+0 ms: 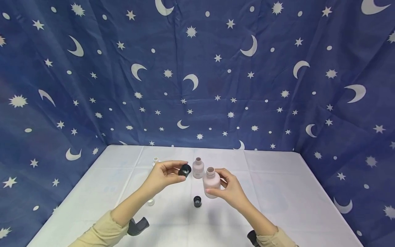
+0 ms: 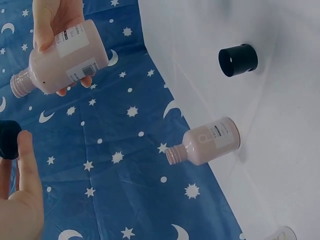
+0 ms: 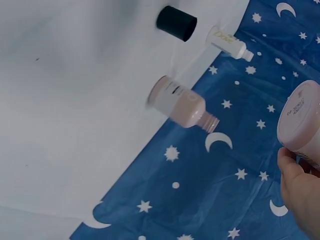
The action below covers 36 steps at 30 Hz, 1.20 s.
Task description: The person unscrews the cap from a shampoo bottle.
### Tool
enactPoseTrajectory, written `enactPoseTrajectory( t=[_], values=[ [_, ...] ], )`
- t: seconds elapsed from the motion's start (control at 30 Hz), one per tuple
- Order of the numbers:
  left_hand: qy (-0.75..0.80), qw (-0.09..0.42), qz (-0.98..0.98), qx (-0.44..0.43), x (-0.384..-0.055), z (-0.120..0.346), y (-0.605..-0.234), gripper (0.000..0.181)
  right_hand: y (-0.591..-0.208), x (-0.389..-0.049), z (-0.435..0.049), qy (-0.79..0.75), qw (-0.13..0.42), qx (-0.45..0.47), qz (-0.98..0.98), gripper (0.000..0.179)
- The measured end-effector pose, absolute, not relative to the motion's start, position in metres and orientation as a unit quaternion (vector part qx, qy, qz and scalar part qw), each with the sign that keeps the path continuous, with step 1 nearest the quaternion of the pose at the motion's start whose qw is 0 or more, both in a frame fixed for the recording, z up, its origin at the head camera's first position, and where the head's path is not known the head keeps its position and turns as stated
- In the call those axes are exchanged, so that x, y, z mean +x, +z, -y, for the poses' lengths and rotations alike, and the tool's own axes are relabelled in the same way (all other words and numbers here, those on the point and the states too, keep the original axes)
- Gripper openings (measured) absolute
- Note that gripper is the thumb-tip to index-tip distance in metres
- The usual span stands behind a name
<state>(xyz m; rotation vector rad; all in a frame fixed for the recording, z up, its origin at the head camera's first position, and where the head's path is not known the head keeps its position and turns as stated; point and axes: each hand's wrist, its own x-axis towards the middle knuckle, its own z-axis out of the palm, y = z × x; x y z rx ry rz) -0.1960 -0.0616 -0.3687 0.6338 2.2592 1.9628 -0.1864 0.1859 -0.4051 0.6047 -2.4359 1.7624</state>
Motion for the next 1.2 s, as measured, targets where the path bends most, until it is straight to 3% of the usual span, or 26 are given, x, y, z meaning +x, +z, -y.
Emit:
enactPoseTrajectory(
  t=[0.63,0.9,1.2],
  values=[
    [0.620,0.062,-0.746,0.235,-0.202,0.041,-0.392,0.037,-0.419,-0.205,-0.215,0.547,0.061,0.193,0.812,0.054],
    [0.618,0.044,-0.750,0.232,-0.207,0.032,-0.407,0.036,-0.422,-0.215,-0.225,0.522,0.071,0.172,0.832,0.056],
    [0.627,0.075,-0.744,0.217,-0.209,0.017,-0.423,0.038,-0.428,-0.235,-0.239,0.512,0.083,0.205,0.830,0.056]
  ],
)
